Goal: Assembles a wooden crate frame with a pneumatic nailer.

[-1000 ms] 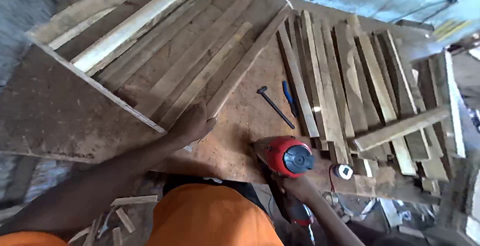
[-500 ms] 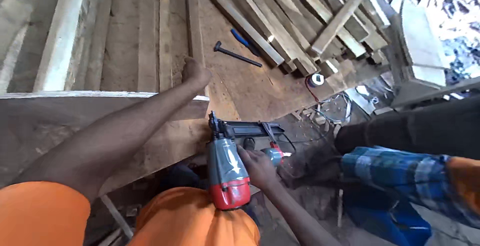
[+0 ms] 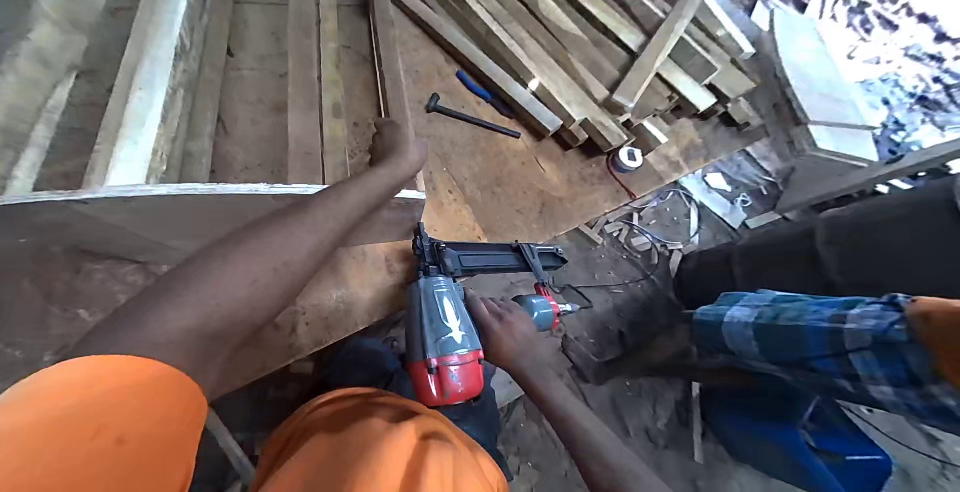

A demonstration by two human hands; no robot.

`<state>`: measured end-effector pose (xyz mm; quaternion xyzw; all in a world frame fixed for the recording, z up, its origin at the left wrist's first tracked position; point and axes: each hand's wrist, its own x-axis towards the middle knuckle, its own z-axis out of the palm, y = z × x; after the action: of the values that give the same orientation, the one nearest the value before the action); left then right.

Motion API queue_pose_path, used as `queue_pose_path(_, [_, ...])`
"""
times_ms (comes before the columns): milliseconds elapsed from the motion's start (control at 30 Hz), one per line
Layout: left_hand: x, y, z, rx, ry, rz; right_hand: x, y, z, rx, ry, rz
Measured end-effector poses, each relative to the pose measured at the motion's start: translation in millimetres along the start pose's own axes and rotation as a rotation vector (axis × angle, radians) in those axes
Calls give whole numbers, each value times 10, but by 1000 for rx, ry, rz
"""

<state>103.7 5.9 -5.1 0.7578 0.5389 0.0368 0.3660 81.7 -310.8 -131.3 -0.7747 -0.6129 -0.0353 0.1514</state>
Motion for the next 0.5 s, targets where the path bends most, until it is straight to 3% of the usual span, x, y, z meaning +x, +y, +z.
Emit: queue_pose_path(500, [40,28,25,7,12,-18,68,-58,112,-78,-68,57])
